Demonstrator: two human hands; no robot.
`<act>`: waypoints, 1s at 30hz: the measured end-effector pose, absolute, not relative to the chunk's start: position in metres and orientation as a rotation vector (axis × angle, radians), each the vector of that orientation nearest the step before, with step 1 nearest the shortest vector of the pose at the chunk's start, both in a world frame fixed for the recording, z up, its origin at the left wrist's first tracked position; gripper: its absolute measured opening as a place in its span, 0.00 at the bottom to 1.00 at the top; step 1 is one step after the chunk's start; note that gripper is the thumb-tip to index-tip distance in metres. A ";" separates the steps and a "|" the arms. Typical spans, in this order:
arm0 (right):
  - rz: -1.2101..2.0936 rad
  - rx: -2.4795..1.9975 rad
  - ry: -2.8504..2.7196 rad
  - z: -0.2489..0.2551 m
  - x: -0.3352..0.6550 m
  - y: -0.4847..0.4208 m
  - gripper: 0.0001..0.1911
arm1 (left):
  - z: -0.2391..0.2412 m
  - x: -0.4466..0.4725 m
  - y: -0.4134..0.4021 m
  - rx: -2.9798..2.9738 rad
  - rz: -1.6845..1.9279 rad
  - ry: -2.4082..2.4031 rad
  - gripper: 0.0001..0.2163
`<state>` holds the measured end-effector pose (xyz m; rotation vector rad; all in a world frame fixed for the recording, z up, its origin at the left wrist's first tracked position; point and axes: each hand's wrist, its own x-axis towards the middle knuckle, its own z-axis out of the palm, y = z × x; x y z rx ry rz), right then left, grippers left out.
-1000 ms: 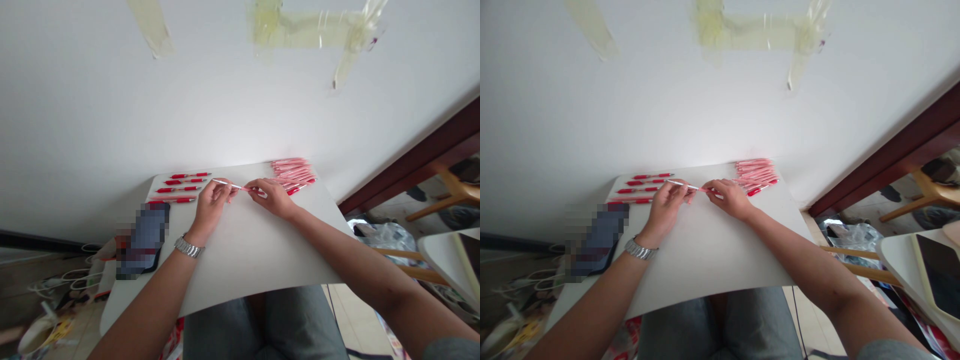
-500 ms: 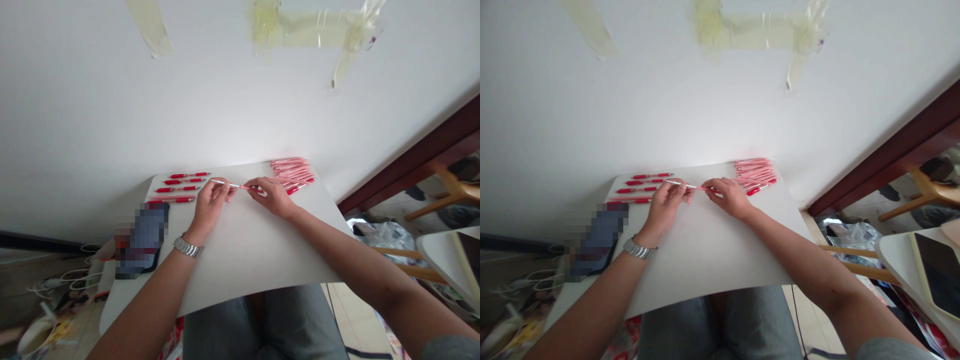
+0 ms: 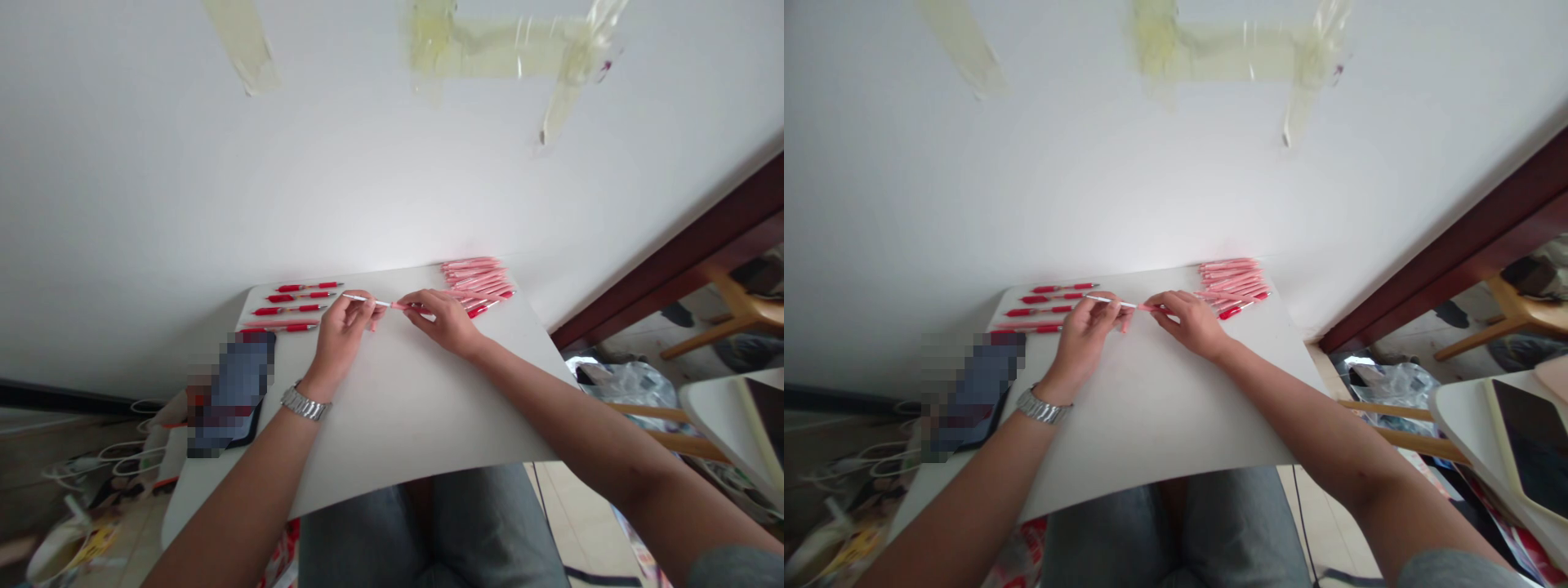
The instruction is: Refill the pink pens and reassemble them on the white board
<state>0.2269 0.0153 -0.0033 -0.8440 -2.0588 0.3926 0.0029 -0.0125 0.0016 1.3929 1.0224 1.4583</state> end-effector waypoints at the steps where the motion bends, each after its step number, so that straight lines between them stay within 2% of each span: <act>1: 0.389 -0.851 -2.056 -0.003 0.227 0.015 0.09 | 0.001 0.003 -0.012 1.386 1.452 1.018 0.16; 15: 0.460 -0.869 -2.049 -0.006 0.226 0.014 0.10 | 0.001 0.003 -0.014 1.354 1.435 1.013 0.17; 30: 0.709 -0.900 -2.019 -0.004 0.225 0.013 0.09 | 0.001 0.006 -0.016 1.316 1.419 0.995 0.16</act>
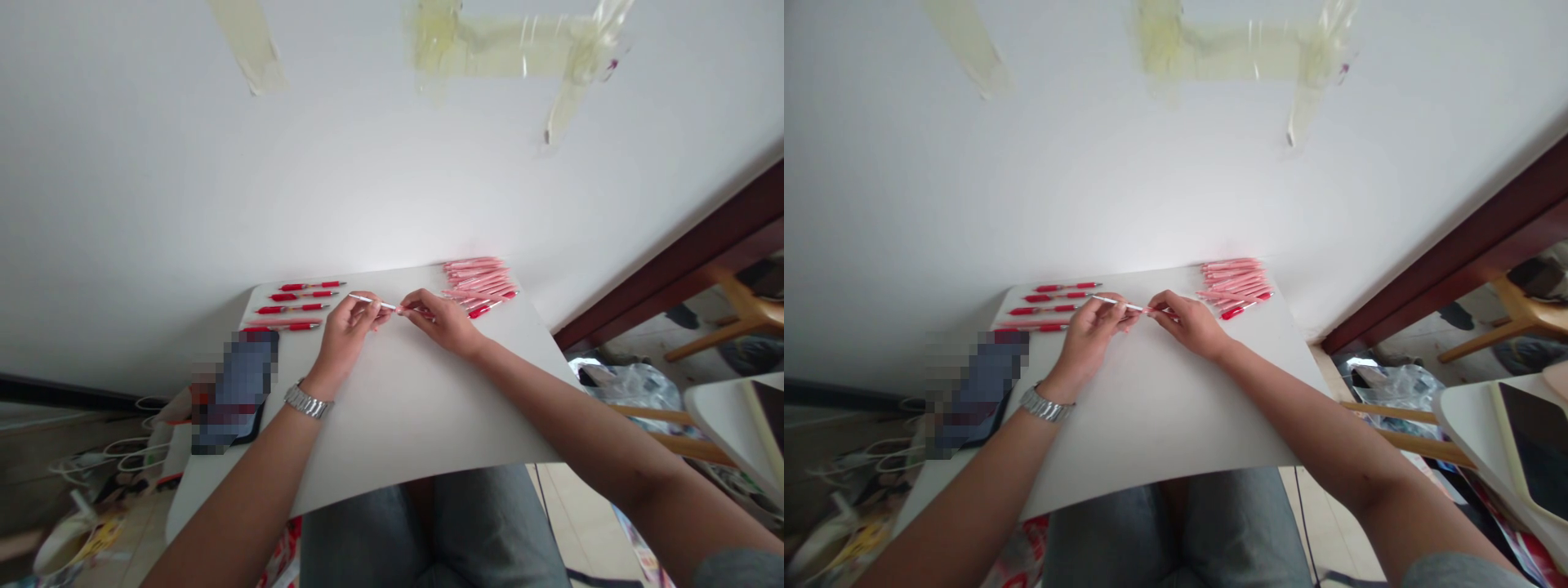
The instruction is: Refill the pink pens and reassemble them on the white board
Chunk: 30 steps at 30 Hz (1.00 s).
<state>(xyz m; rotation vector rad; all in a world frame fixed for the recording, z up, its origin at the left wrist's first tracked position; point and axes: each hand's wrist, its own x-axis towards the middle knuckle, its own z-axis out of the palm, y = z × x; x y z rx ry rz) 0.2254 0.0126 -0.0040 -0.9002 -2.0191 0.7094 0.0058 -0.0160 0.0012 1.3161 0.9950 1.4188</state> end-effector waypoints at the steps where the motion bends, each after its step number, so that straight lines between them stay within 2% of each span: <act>1: 0.709 -0.903 -2.007 -0.003 0.226 0.013 0.09 | 0.002 0.006 -0.016 1.314 1.413 0.990 0.16; 12: 0.543 -0.726 -2.041 -0.007 0.228 0.020 0.06 | 0.002 0.007 -0.016 1.250 1.412 0.990 0.16; 18: 0.598 -0.833 -1.999 -0.011 0.228 0.018 0.08 | 0.005 0.005 -0.016 1.235 1.400 0.977 0.16; 30: 0.499 -0.884 -2.014 -0.006 0.227 0.015 0.11 | 0.003 0.001 -0.015 1.305 1.359 0.995 0.16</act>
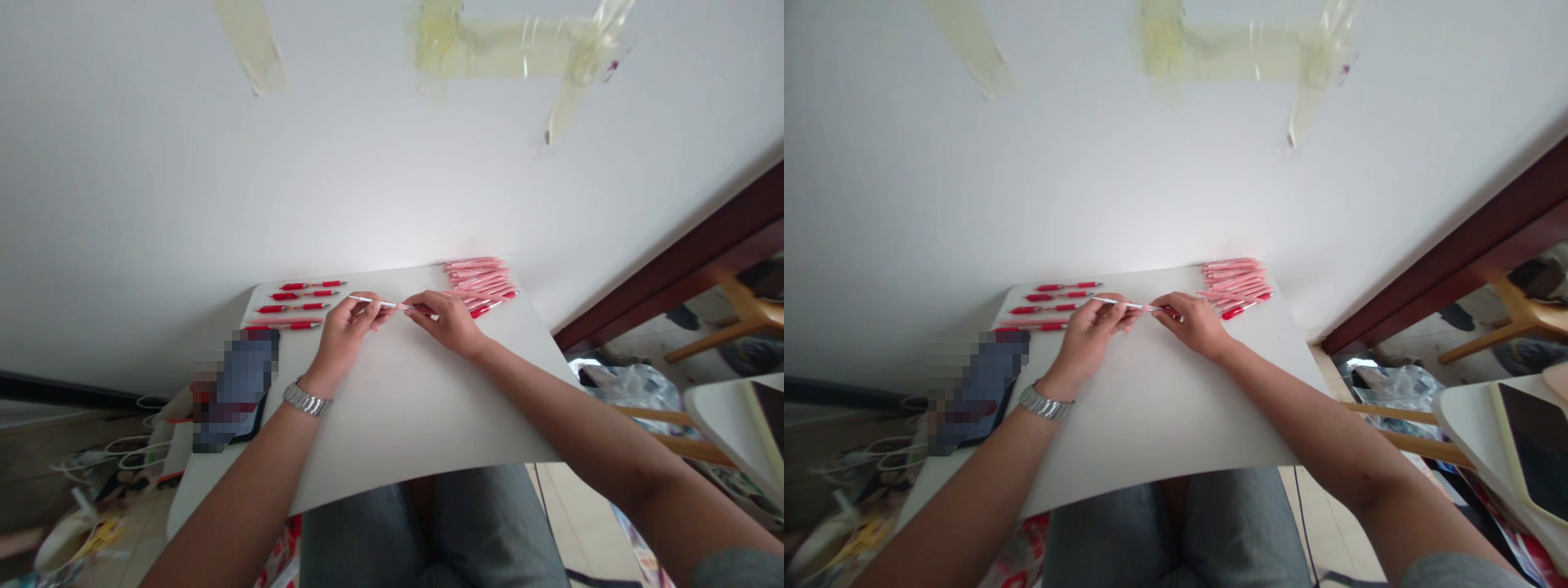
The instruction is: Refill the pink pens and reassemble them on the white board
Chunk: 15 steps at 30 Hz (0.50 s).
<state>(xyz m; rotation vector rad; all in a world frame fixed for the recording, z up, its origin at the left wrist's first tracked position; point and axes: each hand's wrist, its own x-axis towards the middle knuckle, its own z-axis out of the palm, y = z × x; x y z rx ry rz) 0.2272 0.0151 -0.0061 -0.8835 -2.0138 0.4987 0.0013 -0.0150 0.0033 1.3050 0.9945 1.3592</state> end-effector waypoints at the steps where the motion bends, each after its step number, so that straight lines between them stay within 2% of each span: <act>1: 0.499 -0.887 -2.014 -0.006 0.227 0.015 0.12 | 0.003 0.001 -0.015 1.310 1.356 0.991 0.16; 15: 0.569 -0.856 -2.017 -0.003 0.222 0.011 0.17 | 0.013 0.013 -0.025 1.363 1.266 1.023 0.20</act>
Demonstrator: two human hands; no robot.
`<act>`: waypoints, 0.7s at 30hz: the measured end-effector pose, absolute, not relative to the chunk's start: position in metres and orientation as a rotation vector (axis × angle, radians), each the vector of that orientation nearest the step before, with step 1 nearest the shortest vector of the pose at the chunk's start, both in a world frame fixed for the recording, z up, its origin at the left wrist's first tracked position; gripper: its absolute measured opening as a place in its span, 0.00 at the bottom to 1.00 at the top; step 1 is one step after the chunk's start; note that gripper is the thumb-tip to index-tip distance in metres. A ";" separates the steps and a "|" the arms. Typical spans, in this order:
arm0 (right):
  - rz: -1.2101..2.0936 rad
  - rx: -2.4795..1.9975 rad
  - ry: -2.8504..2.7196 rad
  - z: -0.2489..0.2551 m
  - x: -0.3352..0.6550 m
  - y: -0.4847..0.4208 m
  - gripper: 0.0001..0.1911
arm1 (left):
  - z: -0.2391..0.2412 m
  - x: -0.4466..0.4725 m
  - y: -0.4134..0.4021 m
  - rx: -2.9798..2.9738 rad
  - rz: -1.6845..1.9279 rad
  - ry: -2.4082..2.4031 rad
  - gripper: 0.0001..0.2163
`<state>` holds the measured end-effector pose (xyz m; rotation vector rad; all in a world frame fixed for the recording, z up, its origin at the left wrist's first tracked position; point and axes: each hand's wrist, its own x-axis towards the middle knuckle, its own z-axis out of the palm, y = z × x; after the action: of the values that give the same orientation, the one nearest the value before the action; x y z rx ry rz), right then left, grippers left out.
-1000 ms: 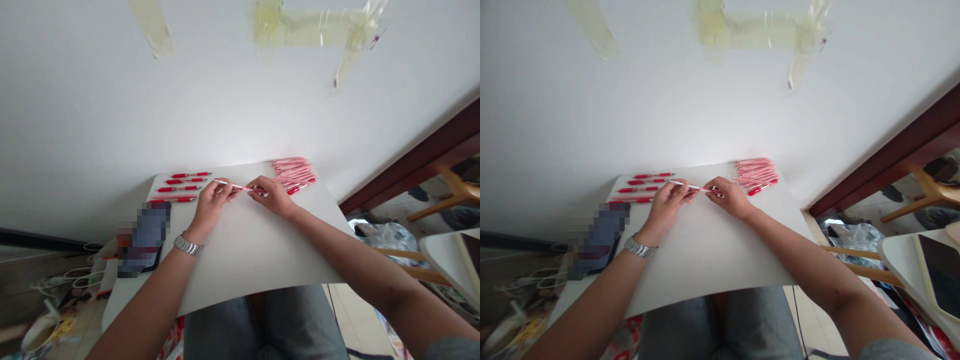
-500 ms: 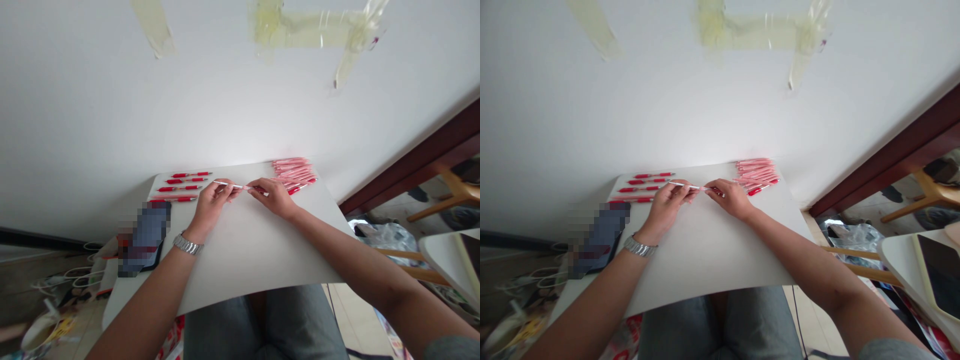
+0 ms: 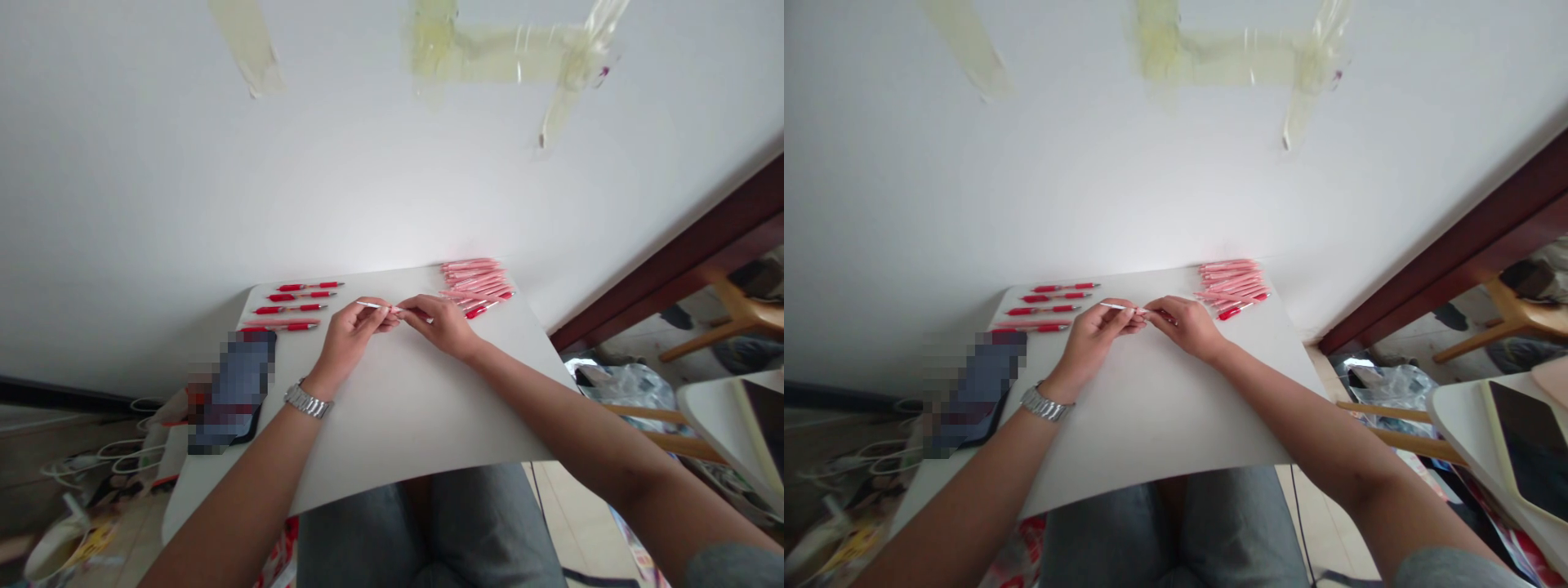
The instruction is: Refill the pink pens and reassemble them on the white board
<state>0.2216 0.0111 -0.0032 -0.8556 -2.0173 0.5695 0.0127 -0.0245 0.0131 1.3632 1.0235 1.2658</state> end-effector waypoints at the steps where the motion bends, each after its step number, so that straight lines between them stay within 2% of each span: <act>1: 0.578 -0.843 -2.024 -0.003 0.222 0.012 0.16 | 0.013 0.012 -0.024 1.364 1.265 1.025 0.20; 10: 0.530 -0.690 -2.042 -0.005 0.227 0.019 0.13 | 0.011 0.011 -0.021 1.395 1.332 1.009 0.15; 21: 0.581 -0.785 -2.030 -0.004 0.224 0.012 0.12 | 0.010 0.008 -0.021 1.389 1.304 1.066 0.17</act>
<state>0.2238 0.0123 -0.0044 -0.7849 -2.0299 0.5811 0.0079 -0.0206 0.0097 1.3894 1.0657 1.3042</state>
